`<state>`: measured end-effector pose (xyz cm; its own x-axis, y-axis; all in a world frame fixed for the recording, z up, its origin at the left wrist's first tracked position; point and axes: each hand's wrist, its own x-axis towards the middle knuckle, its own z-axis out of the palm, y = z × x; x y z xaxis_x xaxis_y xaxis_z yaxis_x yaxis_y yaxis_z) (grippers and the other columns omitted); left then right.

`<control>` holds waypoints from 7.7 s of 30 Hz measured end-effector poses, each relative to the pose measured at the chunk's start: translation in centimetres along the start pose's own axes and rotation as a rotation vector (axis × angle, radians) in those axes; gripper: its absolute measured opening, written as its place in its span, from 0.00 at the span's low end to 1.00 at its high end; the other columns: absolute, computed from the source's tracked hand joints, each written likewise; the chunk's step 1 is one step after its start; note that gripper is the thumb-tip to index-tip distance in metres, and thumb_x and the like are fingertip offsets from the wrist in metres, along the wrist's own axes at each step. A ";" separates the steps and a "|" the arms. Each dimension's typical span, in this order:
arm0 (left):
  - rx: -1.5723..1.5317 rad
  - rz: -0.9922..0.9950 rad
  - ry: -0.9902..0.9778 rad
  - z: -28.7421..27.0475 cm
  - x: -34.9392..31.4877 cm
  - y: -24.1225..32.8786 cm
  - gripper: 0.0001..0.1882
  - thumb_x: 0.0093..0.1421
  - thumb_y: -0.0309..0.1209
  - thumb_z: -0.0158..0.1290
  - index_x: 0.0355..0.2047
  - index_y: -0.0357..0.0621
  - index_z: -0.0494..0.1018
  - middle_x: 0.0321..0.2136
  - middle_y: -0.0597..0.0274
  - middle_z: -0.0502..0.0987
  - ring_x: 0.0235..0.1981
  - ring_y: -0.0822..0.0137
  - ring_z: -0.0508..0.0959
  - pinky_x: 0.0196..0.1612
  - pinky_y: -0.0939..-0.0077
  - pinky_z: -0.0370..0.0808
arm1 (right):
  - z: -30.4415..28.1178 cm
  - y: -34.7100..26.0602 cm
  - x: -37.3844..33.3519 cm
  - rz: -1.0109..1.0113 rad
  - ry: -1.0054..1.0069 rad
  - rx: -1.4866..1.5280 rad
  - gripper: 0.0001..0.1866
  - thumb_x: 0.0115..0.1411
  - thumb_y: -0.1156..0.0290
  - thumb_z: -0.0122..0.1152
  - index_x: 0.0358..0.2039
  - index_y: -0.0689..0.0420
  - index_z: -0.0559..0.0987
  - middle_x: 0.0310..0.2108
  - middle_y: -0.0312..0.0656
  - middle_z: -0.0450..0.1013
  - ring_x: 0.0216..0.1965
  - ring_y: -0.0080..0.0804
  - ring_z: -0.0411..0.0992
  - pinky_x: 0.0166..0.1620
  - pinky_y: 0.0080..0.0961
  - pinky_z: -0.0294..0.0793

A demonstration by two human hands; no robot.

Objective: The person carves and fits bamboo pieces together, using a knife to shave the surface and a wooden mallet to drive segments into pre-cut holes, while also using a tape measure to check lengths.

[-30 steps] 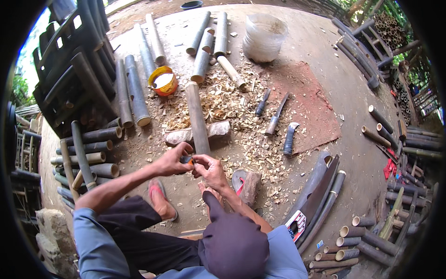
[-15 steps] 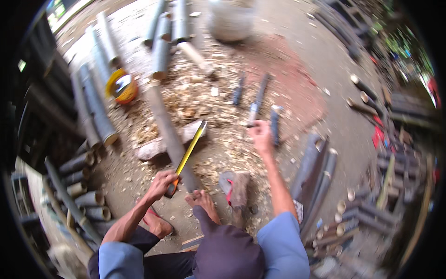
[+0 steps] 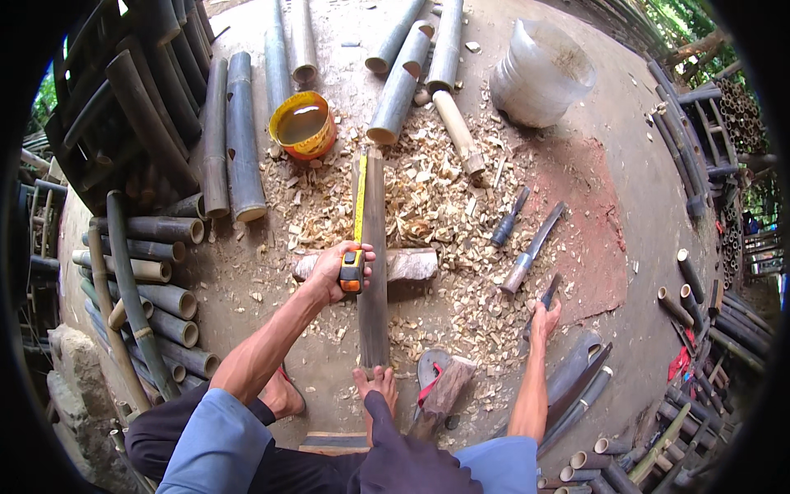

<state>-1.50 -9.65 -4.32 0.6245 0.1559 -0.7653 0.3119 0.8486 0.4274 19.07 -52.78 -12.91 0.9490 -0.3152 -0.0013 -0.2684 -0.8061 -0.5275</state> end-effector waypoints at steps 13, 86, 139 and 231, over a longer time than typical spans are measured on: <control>-0.036 -0.242 0.086 -3.2 -8.9 -16.4 0.18 0.66 0.41 0.41 0.38 0.37 0.69 0.27 0.56 0.76 0.19 0.65 0.78 0.20 0.72 0.77 | -6.7 -12.7 -20.1 -0.625 -0.904 0.212 0.13 0.52 0.77 0.49 0.40 0.61 0.69 0.21 0.38 0.69 0.20 0.29 0.70 0.21 0.27 0.72; 1.095 0.598 0.890 -22.9 -4.4 -5.8 0.13 0.55 0.29 0.48 0.40 0.35 0.69 0.31 0.52 0.72 0.32 0.59 0.73 0.38 0.64 0.71 | 16.7 -28.1 1.6 -0.595 -0.323 -0.186 0.33 0.51 0.47 0.59 0.47 0.62 0.69 0.44 0.52 0.70 0.46 0.43 0.64 0.44 0.46 0.67; 0.459 1.484 0.075 -0.5 -12.6 -9.6 0.29 0.44 0.22 0.59 0.45 0.40 0.57 0.34 0.54 0.73 0.38 0.62 0.75 0.45 0.65 0.72 | -7.6 -15.6 -15.5 -0.350 -0.602 0.702 0.18 0.51 0.67 0.62 0.38 0.61 0.67 0.22 0.37 0.69 0.19 0.22 0.69 0.24 0.21 0.70; -0.187 0.757 0.099 -1.8 -8.3 -4.8 0.18 0.53 0.24 0.55 0.41 0.38 0.60 0.27 0.59 0.71 0.20 0.70 0.74 0.23 0.73 0.76 | -7.1 -18.9 -26.8 -0.492 -0.679 0.462 0.26 0.52 0.73 0.57 0.52 0.64 0.68 0.52 0.52 0.65 0.53 0.46 0.66 0.57 0.38 0.63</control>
<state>-9.51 -14.10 -0.86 0.5496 0.7626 -0.3412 -0.3043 0.5631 0.7684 -2.48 -32.62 3.11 0.8704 0.4809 -0.1060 0.1398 -0.4477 -0.8832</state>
